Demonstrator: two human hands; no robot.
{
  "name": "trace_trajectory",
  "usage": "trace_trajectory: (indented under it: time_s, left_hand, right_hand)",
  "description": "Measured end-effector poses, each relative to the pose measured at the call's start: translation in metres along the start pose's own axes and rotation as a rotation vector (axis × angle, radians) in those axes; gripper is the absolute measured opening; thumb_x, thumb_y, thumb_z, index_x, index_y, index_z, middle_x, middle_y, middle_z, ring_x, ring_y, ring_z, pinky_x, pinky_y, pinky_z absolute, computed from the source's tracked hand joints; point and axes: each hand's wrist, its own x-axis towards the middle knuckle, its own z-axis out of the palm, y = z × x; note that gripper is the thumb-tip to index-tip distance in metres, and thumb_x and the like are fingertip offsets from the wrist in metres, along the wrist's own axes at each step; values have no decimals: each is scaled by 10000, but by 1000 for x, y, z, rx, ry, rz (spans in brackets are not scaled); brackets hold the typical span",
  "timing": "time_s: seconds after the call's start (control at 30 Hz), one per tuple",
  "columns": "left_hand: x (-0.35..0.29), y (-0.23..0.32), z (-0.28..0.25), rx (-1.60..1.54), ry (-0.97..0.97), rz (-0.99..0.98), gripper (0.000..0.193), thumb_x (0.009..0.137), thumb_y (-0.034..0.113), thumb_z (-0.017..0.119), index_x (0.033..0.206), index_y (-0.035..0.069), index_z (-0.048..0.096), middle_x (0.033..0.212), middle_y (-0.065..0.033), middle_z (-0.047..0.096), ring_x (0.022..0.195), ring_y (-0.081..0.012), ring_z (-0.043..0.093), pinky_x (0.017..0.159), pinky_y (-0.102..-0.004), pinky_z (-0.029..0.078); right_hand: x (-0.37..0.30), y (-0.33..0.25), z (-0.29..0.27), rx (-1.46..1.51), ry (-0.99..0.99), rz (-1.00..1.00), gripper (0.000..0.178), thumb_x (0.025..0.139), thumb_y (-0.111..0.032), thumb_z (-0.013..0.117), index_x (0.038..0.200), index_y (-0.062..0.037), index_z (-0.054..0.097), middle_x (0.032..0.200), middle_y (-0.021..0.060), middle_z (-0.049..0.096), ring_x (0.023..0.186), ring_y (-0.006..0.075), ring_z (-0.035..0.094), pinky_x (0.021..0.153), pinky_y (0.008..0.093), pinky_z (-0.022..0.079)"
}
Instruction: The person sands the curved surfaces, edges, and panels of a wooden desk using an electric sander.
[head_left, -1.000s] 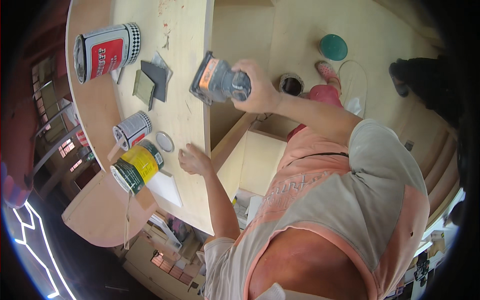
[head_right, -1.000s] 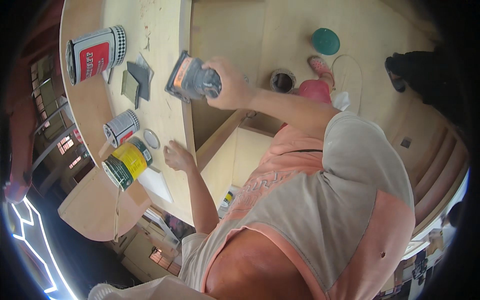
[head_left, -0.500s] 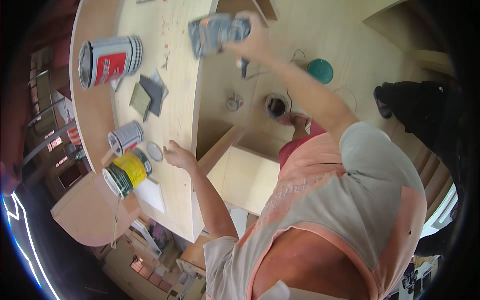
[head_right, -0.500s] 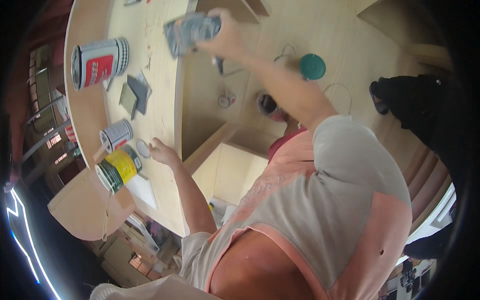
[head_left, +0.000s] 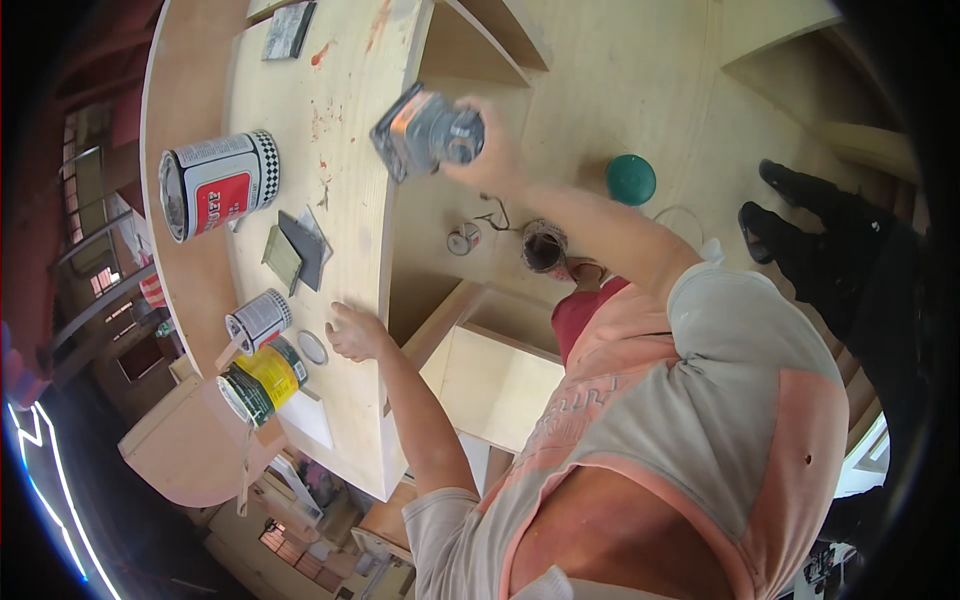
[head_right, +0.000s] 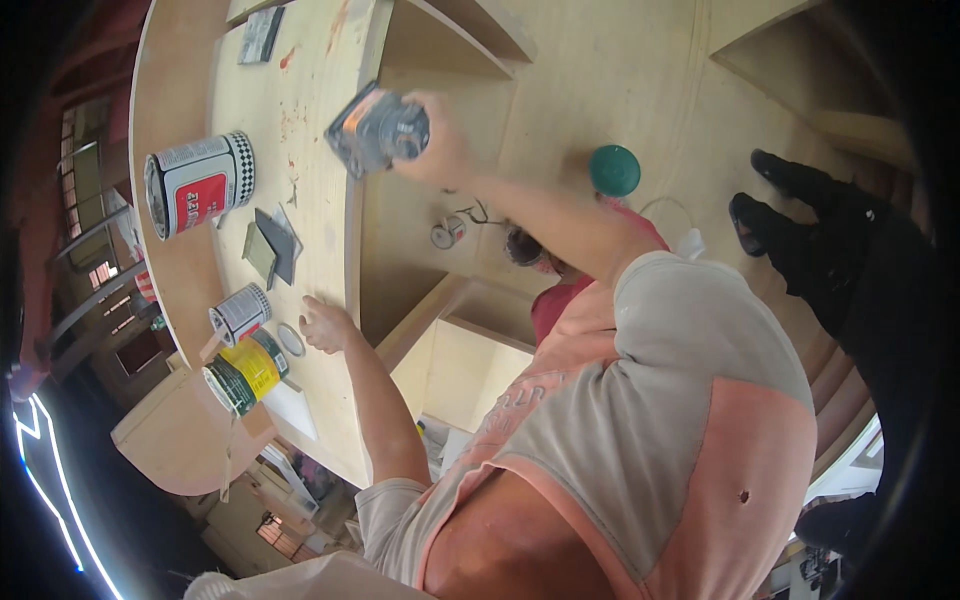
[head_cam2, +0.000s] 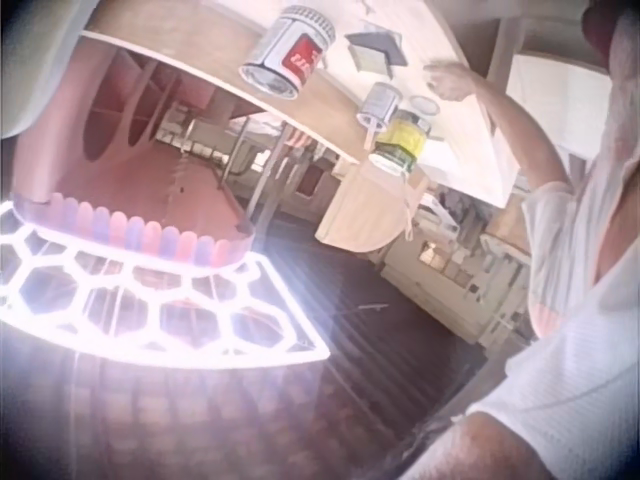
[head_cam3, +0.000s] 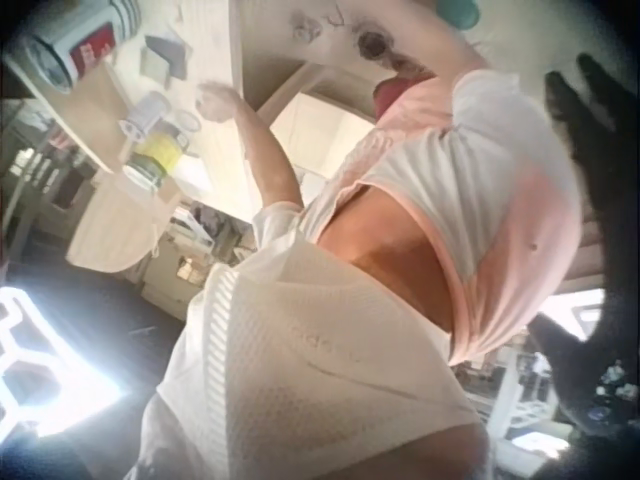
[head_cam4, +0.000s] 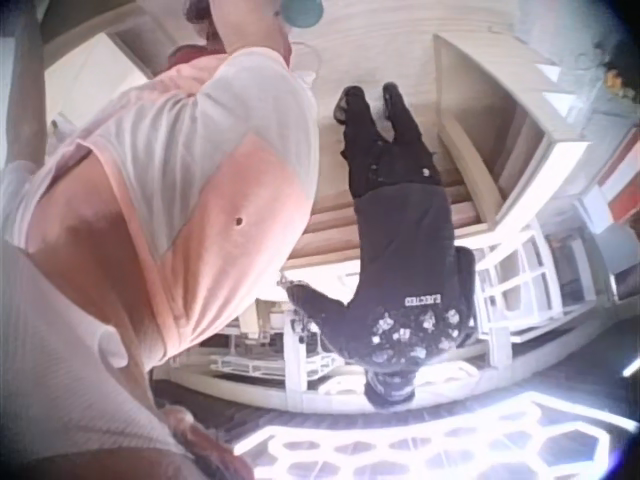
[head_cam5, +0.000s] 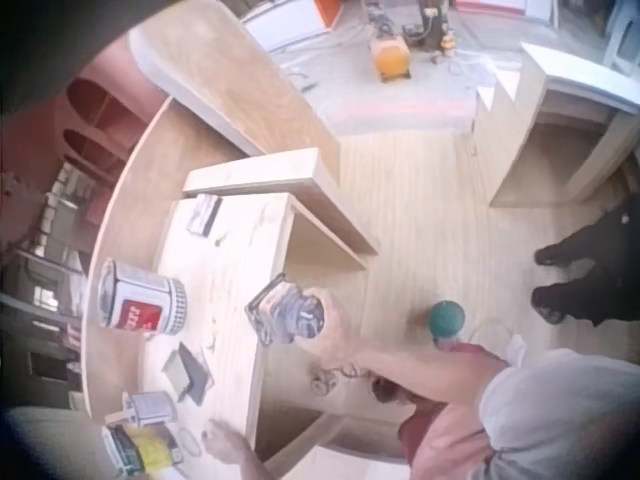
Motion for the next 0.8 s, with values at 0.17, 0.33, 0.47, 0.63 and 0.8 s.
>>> trace_trajectory:
  time_s: [0.17,0.33,0.47,0.63,0.8]
  left_hand:
    - [-7,12,-11,-24,-38,33,704,853,632,448,1270,68,505,1245,-214,496,1173,-373,464,946,-529,367]
    - [-5,12,-11,-18,-25,32,718,853,640,433,1278,64,500,1259,-223,481,1156,-376,477,950,-524,365]
    - [-5,11,-10,-17,-30,22,697,860,626,437,1279,74,501,1267,-215,478,1158,-370,477,956,-522,360]
    - [-4,9,-9,-15,-39,38,675,868,621,435,1271,86,511,1266,-207,479,1167,-363,469,955,-522,360]
    - [-5,7,-11,-21,-17,37,667,869,630,428,1256,95,525,1267,-211,479,1162,-364,470,954,-532,359]
  right_hand:
    - [85,-2,-41,-211,162,-127,755,530,-161,839,1187,-60,481,1087,118,528,1014,248,549,872,363,471]
    - [127,-24,-53,-173,198,182,750,546,-143,786,1207,-31,448,1060,186,569,1009,307,579,886,375,477]
    - [85,-50,-38,-289,105,79,740,532,-182,843,1168,-57,485,1064,133,532,1000,268,550,867,370,469]
    - [-3,-40,2,-176,-103,-72,721,603,-135,788,1214,-72,412,1151,179,447,1071,333,492,907,404,437]
    - [-13,-28,6,-79,-60,-175,714,601,-106,776,1213,-68,412,1156,176,436,1066,339,491,916,411,430]
